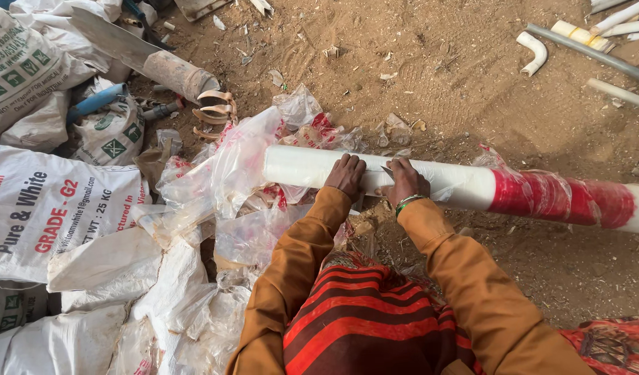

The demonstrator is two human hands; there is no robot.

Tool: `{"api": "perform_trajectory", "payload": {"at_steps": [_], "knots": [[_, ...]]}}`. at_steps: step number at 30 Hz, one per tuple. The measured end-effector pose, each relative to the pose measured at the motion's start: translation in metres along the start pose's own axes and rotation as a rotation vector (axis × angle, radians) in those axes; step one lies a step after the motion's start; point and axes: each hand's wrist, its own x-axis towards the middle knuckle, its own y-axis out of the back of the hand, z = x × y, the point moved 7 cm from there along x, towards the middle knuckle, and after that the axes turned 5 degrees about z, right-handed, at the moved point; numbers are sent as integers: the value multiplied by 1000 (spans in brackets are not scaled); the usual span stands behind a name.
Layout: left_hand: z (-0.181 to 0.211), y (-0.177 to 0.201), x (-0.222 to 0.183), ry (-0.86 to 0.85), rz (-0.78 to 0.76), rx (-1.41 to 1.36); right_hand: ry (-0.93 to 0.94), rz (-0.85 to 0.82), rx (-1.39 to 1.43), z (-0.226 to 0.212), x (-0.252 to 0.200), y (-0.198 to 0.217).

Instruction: The person wraps a white pipe with a large sheet of clear plastic and secures it by hand, using a small blade to trim the plastic around the pipe's surface.

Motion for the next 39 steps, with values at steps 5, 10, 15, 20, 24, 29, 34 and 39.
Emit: {"api": "perform_trajectory", "payload": {"at_steps": [5, 10, 15, 20, 24, 29, 34, 39], "knots": [[8, 3, -20, -17, 56, 17, 5, -66, -176, 2, -15, -8], [13, 20, -33, 23, 157, 2, 68, -24, -121, -15, -23, 16], [-23, 62, -59, 107, 439, -109, 67, 15, -71, -19, -29, 25], [-72, 85, -89, 173, 541, -60, 1, -20, -96, -22, -21, 24], [-71, 60, -93, 232, 568, -116, -1, -63, -133, -34, -12, 9], [-77, 44, -83, 398, 634, -236, 212, 43, 56, -85, -2, -16], [-92, 42, -82, 367, 595, -564, 113, -54, -7, -93, 5, -36], [-83, 29, -96, 428, 499, -617, 170, 12, -3, -92, 18, -32]]}}
